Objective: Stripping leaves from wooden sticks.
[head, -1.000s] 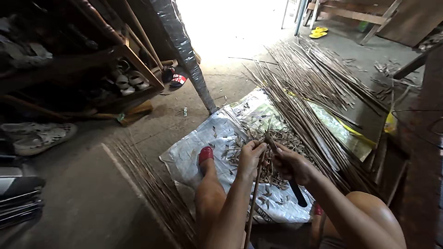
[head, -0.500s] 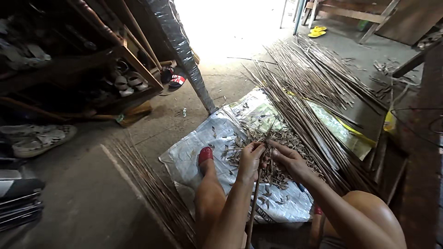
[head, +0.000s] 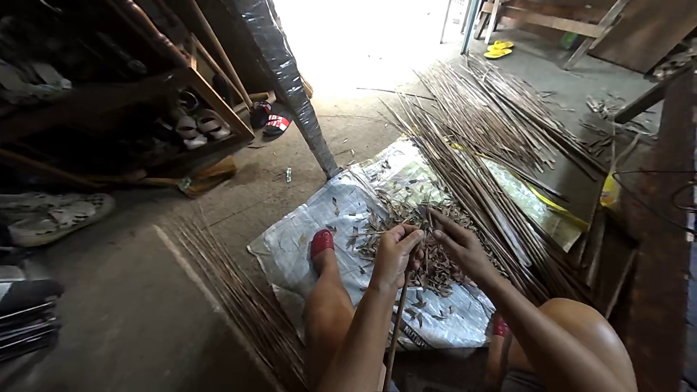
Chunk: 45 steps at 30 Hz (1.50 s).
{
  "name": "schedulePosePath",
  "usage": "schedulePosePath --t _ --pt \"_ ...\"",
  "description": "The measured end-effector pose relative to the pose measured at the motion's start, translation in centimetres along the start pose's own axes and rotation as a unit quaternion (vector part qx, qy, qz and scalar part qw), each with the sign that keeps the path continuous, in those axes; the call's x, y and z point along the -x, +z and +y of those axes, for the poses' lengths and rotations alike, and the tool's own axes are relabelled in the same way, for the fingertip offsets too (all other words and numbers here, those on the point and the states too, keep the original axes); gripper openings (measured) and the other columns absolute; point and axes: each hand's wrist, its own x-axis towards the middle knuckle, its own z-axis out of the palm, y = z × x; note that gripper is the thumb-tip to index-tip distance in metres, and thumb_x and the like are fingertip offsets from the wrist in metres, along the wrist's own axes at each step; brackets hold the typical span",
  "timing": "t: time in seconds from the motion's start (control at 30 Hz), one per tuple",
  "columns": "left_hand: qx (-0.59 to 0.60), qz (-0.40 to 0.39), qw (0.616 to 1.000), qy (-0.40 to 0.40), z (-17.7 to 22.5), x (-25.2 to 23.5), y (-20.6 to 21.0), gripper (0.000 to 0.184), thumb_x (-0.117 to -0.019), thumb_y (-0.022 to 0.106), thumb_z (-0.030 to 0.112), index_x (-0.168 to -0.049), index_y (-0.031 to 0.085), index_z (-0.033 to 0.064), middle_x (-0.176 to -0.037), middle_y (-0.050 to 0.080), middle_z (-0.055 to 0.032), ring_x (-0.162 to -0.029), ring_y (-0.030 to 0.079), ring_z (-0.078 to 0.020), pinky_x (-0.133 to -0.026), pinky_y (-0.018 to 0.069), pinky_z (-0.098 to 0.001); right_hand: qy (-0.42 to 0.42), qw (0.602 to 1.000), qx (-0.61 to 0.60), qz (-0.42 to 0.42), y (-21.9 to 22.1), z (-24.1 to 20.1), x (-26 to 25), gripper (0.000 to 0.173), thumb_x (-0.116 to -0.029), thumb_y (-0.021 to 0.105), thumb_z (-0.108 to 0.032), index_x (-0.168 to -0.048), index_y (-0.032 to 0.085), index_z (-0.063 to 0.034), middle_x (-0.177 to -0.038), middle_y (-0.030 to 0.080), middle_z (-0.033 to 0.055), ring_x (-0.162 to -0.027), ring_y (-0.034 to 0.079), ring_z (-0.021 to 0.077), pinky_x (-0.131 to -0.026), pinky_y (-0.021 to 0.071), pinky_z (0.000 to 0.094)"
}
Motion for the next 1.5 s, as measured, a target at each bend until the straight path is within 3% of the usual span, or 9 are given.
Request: schedulePosePath --t 0.17,0.47,0.57,0.67,0.77,1.03,1.17,1.33,1.5 --pt "-0.012 -0.016 1.0 -0.007 -0.1 0.1 0.0 0.01 -0.1053 0.052 0.006 -0.102 0.059 0.0 -0.068 0.057 -0.0002 -0.049 0.052 -0.0025 -0.043 0.0434 -0.0144 0.058 0.995 -0.086 0.003 -0.8 -0.5 -0.7 0.044 -0.1045 0.051 -0.012 -0.147 0.05 -0.0015 -0.088 0.063 -0.0034 -0.059 0.043 -0.0048 -0.054 0.0375 0.0145" --pt "0.008 -0.026 0.999 -0.033 -0.4 0.1 0.2 0.011 -0.1057 0.051 0.005 -0.101 0.059 0.0002 -0.068 0.056 -0.0006 -0.048 0.052 -0.0026 -0.042 0.0426 -0.0141 0.186 0.96 -0.193 0.083 -2.9 -0.7 -2.1 0.042 -0.1094 0.043 -0.016 -0.151 0.047 -0.0097 -0.066 0.046 -0.0059 -0.047 0.039 0.0021 -0.042 0.0343 0.018" --pt "0.005 -0.021 0.999 -0.034 -0.5 -0.2 0.4 0.011 -0.1055 0.052 0.005 -0.102 0.06 -0.0008 -0.068 0.056 -0.0013 -0.049 0.052 -0.0033 -0.042 0.0429 -0.0145 0.218 0.938 -0.269 0.012 -2.1 -1.9 -1.4 0.033 -0.11 0.039 -0.021 -0.137 0.053 -0.0074 -0.064 0.044 -0.0079 -0.045 0.038 0.0 -0.041 0.0347 0.0157" --pt "-0.004 -0.034 0.999 -0.04 -0.8 -0.1 0.9 0.01 -0.1052 0.053 0.006 -0.103 0.059 -0.0009 -0.068 0.056 -0.0011 -0.05 0.054 -0.0045 -0.043 0.045 -0.0158 0.231 0.926 -0.298 -0.019 -1.1 -2.5 -0.8 0.012 -0.1046 0.052 -0.012 -0.109 0.06 -0.0051 -0.058 0.042 -0.0087 -0.042 0.036 -0.0011 -0.04 0.0337 0.0147" --pt "-0.014 -0.059 0.997 -0.048 -1.1 0.1 1.2 0.011 -0.1056 0.052 0.006 -0.103 0.059 -0.0007 -0.069 0.057 -0.0011 -0.051 0.055 -0.0052 -0.045 0.0473 -0.0171 0.232 0.935 -0.268 -0.008 -1.5 -2.6 -1.0 0.005 -0.1018 0.057 -0.007 -0.1 0.061 -0.0051 -0.057 0.045 -0.0075 -0.042 0.037 -0.0006 -0.04 0.0332 0.0153" --pt "0.001 -0.097 0.993 -0.065 -1.2 0.0 1.4 0.015 -0.1047 0.051 0.002 -0.118 0.056 -0.002 -0.076 0.059 -0.0034 -0.054 0.058 -0.0077 -0.048 0.0506 -0.0193 0.229 0.937 -0.261 0.03 -1.8 -2.3 -1.4 0.011 -0.1051 0.053 -0.009 -0.097 0.059 -0.0045 -0.057 0.046 -0.0064 -0.042 0.038 -0.0003 -0.04 0.0335 0.0148" --pt "0.019 -0.046 0.998 -0.033 -1.0 -0.2 0.9 0.016 -0.1033 0.052 0.0 -0.119 0.057 -0.0028 -0.082 0.063 -0.0056 -0.057 0.06 -0.0084 -0.05 0.0524 -0.0206 0.217 0.941 -0.255 -0.048 -1.1 -2.7 -0.4 0.02 -0.1098 0.04 -0.019 -0.115 0.056 -0.0068 -0.066 0.047 -0.0069 -0.046 0.039 -0.0005 -0.042 0.0357 0.0148" --pt "-0.037 -0.042 0.998 -0.022 -0.8 -0.3 0.5 0.018 -0.1002 0.058 -0.002 -0.118 0.057 -0.0054 -0.09 0.065 -0.0077 -0.062 0.064 -0.0098 -0.056 0.0565 -0.0225 0.189 0.96 -0.206 0.018 -0.1 -3.0 0.2 0.014 -0.0989 0.06 -0.003 -0.112 0.063 -0.0009 -0.072 0.061 -0.003 -0.047 0.045 -0.0005 -0.043 0.0387 0.0158" --pt "-0.02 -0.081 0.995 -0.052 -0.7 -0.2 0.3 0.015 -0.1043 0.053 0.003 -0.116 0.057 -0.0045 -0.081 0.064 -0.0054 -0.062 0.065 -0.0108 -0.057 0.0575 -0.0236 0.199 0.958 -0.206 0.015 -0.7 -2.8 -0.2 0.008 -0.0975 0.062 -0.002 -0.105 0.062 -0.0017 -0.075 0.061 -0.0024 -0.047 0.042 -0.0005 -0.043 0.0363 0.0156"
